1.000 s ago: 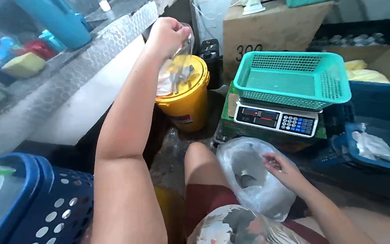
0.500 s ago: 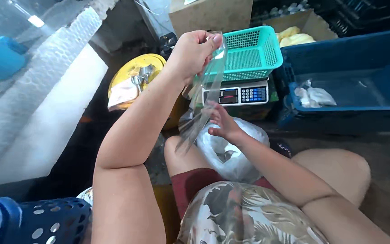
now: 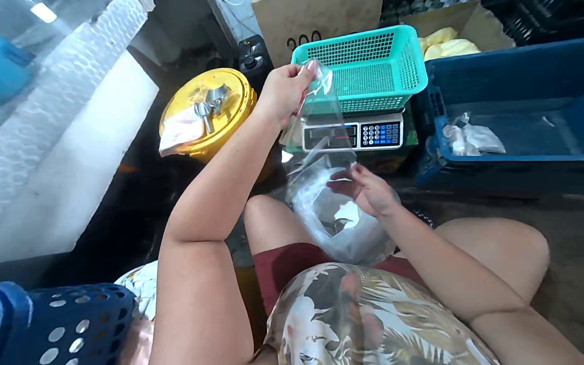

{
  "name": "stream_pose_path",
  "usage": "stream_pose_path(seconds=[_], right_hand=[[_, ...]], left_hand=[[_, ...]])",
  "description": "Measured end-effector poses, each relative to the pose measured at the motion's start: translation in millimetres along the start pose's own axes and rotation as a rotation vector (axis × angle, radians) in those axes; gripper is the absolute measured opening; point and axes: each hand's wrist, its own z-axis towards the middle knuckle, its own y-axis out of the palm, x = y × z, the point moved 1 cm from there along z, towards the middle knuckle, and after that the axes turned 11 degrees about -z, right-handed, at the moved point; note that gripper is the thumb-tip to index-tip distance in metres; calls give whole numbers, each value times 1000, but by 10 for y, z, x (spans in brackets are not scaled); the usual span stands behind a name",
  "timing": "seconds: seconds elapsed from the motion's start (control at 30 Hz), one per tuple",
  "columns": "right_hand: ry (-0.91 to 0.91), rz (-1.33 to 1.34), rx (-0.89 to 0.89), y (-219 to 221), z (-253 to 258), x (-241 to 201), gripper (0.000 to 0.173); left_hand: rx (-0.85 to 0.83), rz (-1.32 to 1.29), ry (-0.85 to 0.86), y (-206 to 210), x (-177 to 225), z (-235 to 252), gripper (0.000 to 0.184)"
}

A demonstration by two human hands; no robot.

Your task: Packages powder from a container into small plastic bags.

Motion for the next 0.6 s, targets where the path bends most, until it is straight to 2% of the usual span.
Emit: stream_pose_path(seconds=[0.13,0.2,0.3,0.5,0.6], right_hand=[[-40,-78,178,-431,-26,-26,22],[-72,-146,180,-633,-35,-20,17],[-122,-234,160,-864,-65,-21,17],[-86,-357,189,-1171,-75,45,9],[-82,-349,126,-1335,-58,140,29]], left_hand=[[37,325,91,-162,-117,77,25],[54,452,129,-262,-224,137,31],[77,535,94,-339,-482,194,31],[111,483,-52,-381,-1053,169,24],[176,382,-129,-407,-1225,114,23]])
